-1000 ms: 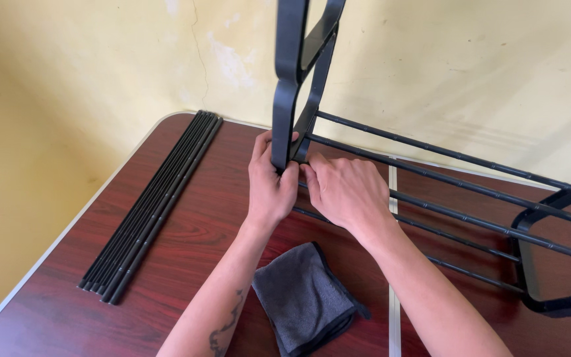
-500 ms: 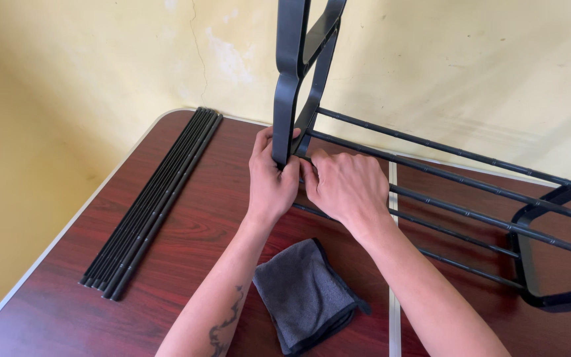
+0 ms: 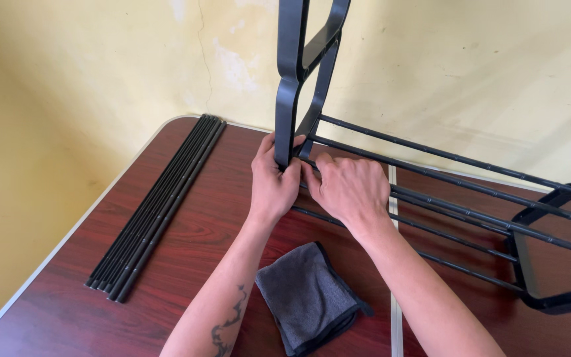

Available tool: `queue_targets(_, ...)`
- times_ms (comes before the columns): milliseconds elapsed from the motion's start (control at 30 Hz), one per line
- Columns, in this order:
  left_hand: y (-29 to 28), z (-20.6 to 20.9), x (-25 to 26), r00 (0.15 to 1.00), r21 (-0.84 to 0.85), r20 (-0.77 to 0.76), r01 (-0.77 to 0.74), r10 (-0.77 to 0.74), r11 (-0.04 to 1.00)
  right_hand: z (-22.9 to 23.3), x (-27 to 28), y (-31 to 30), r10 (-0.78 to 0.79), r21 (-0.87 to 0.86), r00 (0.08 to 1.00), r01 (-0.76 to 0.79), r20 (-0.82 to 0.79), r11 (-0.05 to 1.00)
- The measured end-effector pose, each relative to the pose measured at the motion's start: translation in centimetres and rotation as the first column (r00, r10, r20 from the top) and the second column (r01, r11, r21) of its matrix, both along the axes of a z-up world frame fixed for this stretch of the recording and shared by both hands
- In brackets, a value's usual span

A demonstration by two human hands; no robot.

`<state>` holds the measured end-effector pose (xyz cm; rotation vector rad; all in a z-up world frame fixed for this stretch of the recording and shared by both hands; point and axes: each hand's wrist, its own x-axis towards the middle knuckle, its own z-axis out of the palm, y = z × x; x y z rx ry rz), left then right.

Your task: The person wipes black metal rods with a gray cloth and inserts them into a black metal shoe rack frame on a wooden table. The rods are handled one at a time, cleaned, and placed into the rack slots.

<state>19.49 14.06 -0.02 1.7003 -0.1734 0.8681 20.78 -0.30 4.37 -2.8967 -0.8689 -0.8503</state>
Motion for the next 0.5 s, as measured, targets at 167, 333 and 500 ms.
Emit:
queue_targets(167, 0.3, 0.1, 0.0, 0.998, -0.003, -0.031, 0.05, -0.05, 0.999, 0.0, -0.2, -0.1, 0.014, 0.006, 1.0, -0.014, 0.025, 1.0)
queue_targets(333, 0.8, -0.2, 0.2, 0.999, 0.006, -0.012, 0.052, -0.052, 0.999, 0.9, -1.0, 0.1, -0.013, 0.014, 0.999, 0.014, -0.04, 1.0)
queue_targets(500, 1.0, -0.3, 0.5, 1.0, 0.005, -0.001, -0.001, 0.001, 1.0, 2.3, -1.5, -1.0, 0.01, 0.068, 0.999, -0.013, 0.039, 0.998)
